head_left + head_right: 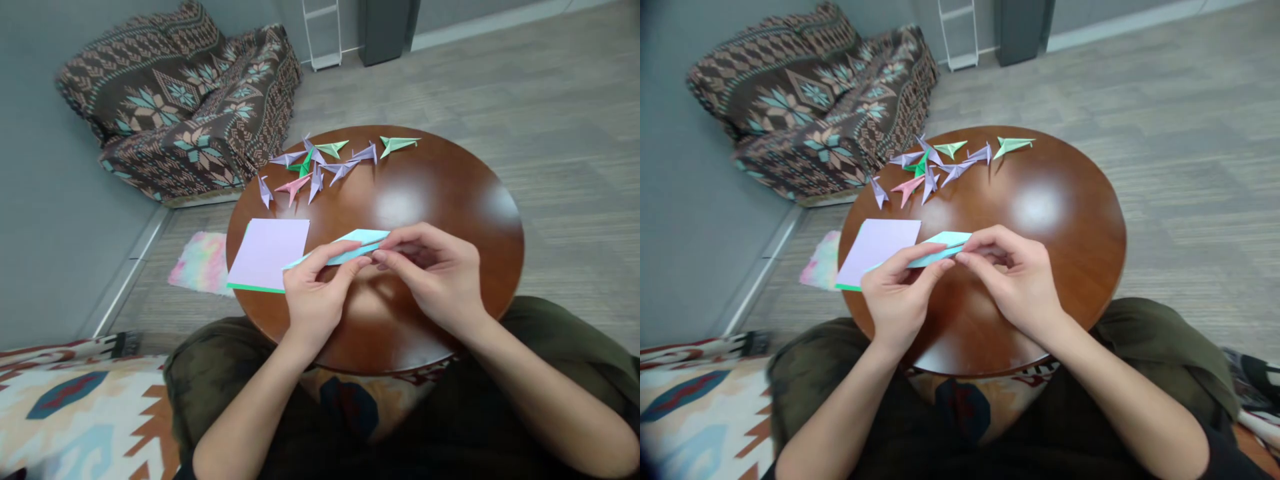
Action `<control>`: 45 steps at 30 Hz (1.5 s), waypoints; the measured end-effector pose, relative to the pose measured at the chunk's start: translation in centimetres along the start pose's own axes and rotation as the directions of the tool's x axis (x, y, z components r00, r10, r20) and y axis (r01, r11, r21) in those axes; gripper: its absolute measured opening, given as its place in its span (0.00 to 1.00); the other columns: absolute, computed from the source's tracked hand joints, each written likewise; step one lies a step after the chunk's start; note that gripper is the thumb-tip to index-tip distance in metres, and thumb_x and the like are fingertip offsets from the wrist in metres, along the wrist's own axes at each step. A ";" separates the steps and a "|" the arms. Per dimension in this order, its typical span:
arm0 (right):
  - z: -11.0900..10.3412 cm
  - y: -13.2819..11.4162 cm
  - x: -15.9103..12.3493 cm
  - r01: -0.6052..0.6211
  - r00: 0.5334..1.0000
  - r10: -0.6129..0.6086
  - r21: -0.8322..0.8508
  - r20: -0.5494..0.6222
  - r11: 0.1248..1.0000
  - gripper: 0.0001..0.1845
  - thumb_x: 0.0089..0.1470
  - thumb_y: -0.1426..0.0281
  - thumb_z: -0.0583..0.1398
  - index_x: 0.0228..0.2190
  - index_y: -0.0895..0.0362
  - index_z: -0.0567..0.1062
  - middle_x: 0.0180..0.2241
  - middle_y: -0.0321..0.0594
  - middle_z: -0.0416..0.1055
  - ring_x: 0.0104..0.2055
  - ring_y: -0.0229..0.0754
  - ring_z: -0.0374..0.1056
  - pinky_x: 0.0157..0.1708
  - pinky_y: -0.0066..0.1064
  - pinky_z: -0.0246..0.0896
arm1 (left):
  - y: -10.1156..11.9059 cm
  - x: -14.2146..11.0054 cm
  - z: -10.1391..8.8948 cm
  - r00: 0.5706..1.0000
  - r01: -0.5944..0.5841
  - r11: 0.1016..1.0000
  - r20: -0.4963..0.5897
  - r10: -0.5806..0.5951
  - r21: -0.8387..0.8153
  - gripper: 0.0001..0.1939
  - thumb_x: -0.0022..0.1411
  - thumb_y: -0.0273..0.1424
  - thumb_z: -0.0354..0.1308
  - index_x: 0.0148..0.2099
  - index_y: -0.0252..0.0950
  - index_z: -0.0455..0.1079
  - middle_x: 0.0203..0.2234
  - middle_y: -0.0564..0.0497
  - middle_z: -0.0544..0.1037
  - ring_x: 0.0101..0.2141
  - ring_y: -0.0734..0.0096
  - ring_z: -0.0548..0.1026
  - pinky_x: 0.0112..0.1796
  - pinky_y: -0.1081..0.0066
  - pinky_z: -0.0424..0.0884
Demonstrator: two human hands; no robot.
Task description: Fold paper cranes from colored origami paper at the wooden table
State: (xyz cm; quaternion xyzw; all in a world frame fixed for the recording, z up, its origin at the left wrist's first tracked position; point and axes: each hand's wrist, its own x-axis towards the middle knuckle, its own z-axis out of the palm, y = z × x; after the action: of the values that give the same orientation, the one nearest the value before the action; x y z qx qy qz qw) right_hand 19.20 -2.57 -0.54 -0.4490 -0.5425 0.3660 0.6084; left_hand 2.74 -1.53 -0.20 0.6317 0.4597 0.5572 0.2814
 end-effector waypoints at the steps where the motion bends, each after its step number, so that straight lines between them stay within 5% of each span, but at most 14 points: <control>1: -0.1 0.0 0.1 -0.014 1.000 0.014 0.016 0.017 1.000 0.05 0.55 0.70 0.72 0.32 0.52 0.82 0.30 0.36 0.83 0.31 0.43 0.81 0.33 0.32 0.80 | -0.1 0.0 -0.1 1.000 -0.025 1.000 0.009 0.025 0.005 0.09 0.58 0.30 0.74 0.42 0.41 0.85 0.35 0.51 0.88 0.35 0.66 0.85 0.40 0.71 0.81; 6: -0.2 -0.4 0.6 -0.110 0.993 0.105 0.078 0.062 0.991 0.08 0.49 0.70 0.75 0.29 0.53 0.81 0.25 0.34 0.81 0.26 0.41 0.79 0.27 0.28 0.77 | -0.3 0.1 -0.5 0.994 -0.081 0.996 0.068 0.080 0.022 0.09 0.59 0.30 0.73 0.43 0.42 0.85 0.35 0.51 0.88 0.35 0.67 0.85 0.41 0.71 0.81; 22: -0.3 -0.8 0.5 -0.144 0.989 0.145 -0.024 0.038 0.989 0.10 0.48 0.67 0.76 0.27 0.56 0.81 0.25 0.38 0.82 0.24 0.39 0.76 0.22 0.25 0.67 | 0.3 0.4 -0.2 0.993 0.088 0.992 0.088 -0.080 -0.091 0.06 0.58 0.30 0.74 0.39 0.37 0.85 0.35 0.49 0.88 0.35 0.66 0.86 0.40 0.73 0.81; 32: -0.3 -0.9 0.4 -0.151 0.987 0.149 0.032 0.056 0.988 0.08 0.49 0.74 0.74 0.27 0.55 0.80 0.26 0.37 0.83 0.26 0.40 0.80 0.26 0.26 0.74 | 0.5 0.3 -0.3 0.990 0.100 0.991 0.104 -0.091 -0.087 0.04 0.58 0.29 0.73 0.37 0.37 0.85 0.33 0.50 0.88 0.34 0.67 0.85 0.39 0.73 0.81; 45: -0.1 -0.1 0.4 -0.220 0.975 0.203 0.318 0.088 0.922 0.07 0.61 0.68 0.69 0.40 0.53 0.77 0.28 0.36 0.83 0.28 0.41 0.81 0.32 0.31 0.81 | 0.0 0.3 -0.1 0.991 0.131 0.979 0.021 -0.130 -0.157 0.06 0.58 0.28 0.73 0.40 0.39 0.85 0.34 0.50 0.87 0.33 0.70 0.85 0.36 0.74 0.80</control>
State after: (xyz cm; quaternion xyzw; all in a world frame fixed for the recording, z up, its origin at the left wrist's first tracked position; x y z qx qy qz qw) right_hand 19.30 -2.21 -0.36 -0.3883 -0.4389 0.5258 0.6165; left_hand 2.65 -1.30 -0.03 0.5790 0.4531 0.5686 0.3690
